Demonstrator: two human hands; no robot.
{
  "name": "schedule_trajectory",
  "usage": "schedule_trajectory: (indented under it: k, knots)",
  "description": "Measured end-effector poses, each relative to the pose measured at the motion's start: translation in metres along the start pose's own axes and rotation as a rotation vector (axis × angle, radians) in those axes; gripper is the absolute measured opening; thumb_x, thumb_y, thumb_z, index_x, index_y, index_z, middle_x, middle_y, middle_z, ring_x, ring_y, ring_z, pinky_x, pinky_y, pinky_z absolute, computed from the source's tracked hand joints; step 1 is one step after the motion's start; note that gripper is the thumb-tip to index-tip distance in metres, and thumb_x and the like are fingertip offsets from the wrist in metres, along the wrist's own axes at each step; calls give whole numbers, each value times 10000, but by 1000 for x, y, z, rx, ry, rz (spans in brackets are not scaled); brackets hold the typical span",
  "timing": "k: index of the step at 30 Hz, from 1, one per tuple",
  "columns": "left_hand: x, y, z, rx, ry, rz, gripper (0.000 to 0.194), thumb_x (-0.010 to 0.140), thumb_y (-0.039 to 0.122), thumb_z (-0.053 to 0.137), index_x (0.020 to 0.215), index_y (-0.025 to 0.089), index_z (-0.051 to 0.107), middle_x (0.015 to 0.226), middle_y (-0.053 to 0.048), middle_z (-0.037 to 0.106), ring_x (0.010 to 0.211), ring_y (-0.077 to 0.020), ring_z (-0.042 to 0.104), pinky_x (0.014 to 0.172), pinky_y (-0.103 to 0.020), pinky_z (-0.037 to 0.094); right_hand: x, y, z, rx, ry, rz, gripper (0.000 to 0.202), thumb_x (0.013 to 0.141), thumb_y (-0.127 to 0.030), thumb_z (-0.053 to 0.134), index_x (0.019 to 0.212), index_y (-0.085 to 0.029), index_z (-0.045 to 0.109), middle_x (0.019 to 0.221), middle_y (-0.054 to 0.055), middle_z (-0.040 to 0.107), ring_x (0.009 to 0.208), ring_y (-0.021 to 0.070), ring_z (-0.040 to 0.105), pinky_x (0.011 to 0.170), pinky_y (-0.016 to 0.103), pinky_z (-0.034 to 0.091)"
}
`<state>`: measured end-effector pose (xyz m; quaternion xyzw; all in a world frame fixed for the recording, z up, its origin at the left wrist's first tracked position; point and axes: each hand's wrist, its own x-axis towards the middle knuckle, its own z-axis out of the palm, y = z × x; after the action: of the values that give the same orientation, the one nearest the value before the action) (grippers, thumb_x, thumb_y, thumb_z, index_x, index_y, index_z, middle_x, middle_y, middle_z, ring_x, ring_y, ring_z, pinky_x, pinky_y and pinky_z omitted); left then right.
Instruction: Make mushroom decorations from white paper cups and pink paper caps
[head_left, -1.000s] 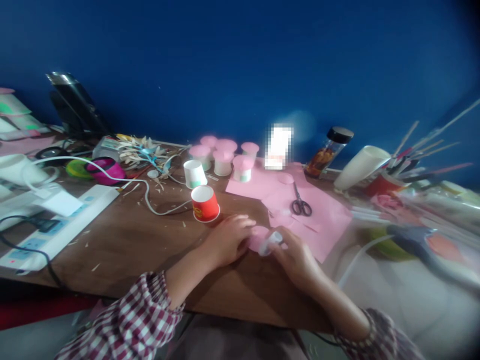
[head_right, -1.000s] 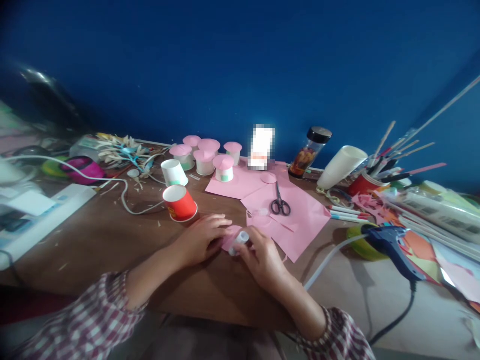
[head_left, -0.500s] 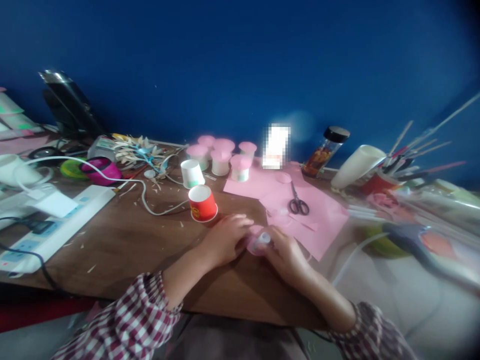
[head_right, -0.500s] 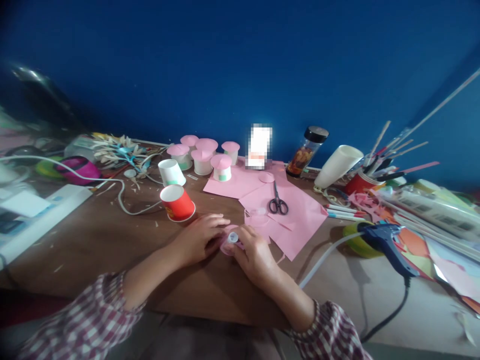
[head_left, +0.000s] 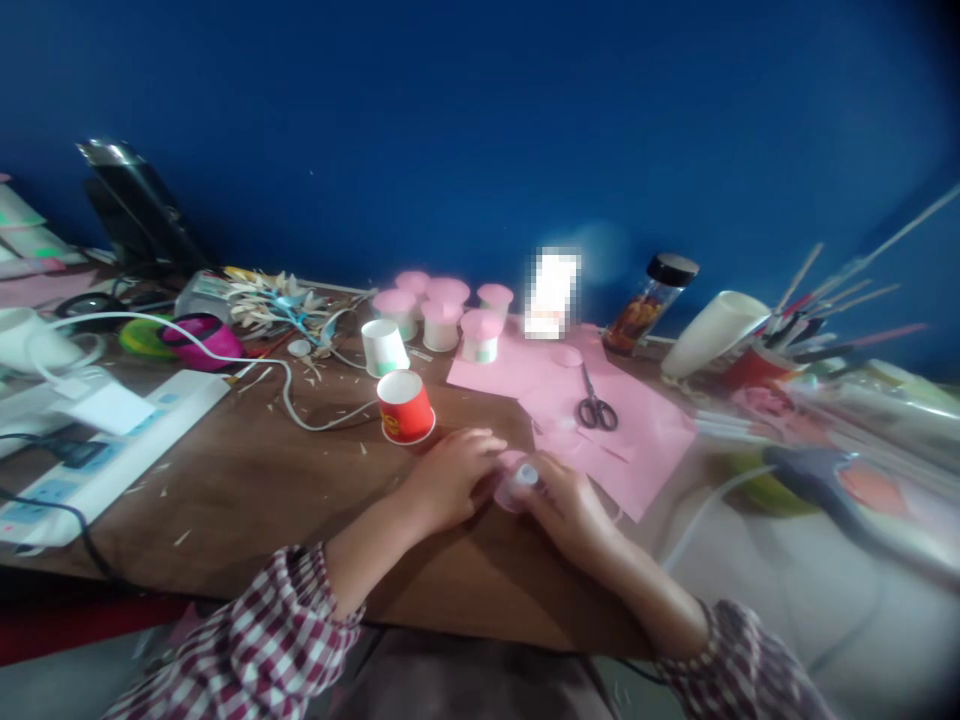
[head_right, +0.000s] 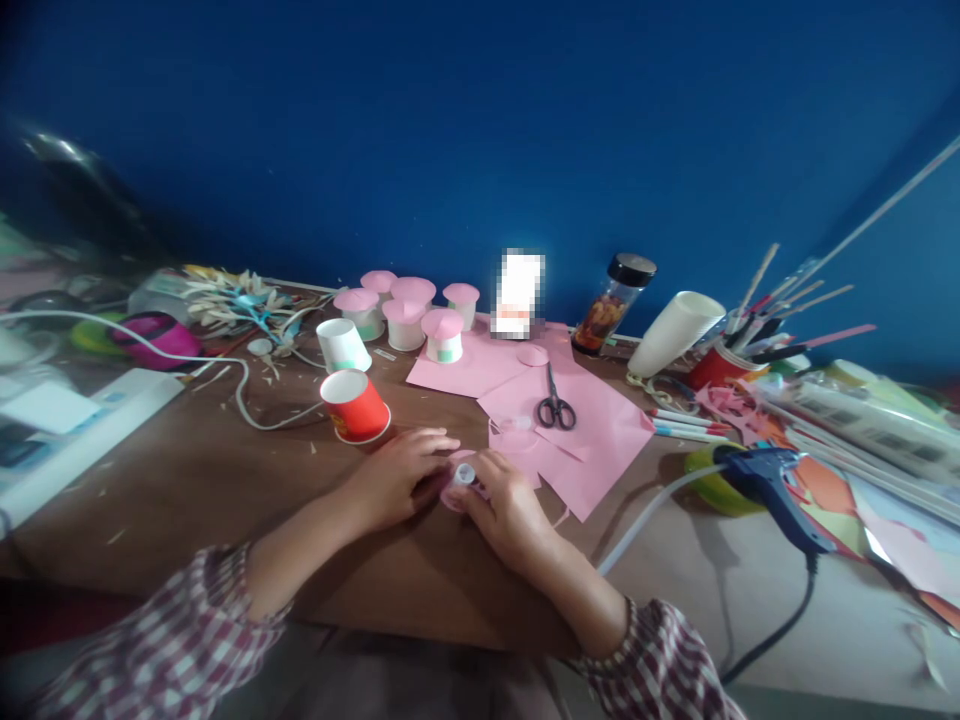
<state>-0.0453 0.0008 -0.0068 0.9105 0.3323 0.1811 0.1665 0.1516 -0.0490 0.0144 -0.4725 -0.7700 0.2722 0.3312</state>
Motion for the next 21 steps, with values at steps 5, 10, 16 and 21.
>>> schedule_trajectory:
  k: [5,10,16,21]
  knots:
    - [1,2,-2,20,0,30,327,850,197,522,1160,214,628,1275,-75,608,1229,-279,497,1032,-455,410,-3,4,-1,61,21,77,115,913,-280,539,865,-194,598,787,14,633,693,158,569,653,256,429]
    - [0,2,0,30,25,14,326,874,251,507,1177,223,625,1262,-76,611,1222,-281,501,1034,-453,408,-1,11,-4,94,142,63,113,927,-273,507,928,-197,591,851,22,627,762,167,577,711,265,439]
    - [0,0,0,-1,-2,15,309,841,191,526,1130,208,635,1292,-68,595,1253,-271,479,1055,-447,393,1,-2,-4,-35,-41,-89,69,897,-184,515,910,-185,583,887,53,601,825,191,553,741,292,428]
    - [1,2,-2,32,1,17,335,859,230,515,1175,190,617,1283,-83,599,1239,-280,486,1049,-446,398,-1,-3,-9,14,32,0,87,933,-224,472,909,-193,550,840,33,588,762,172,549,700,275,426]
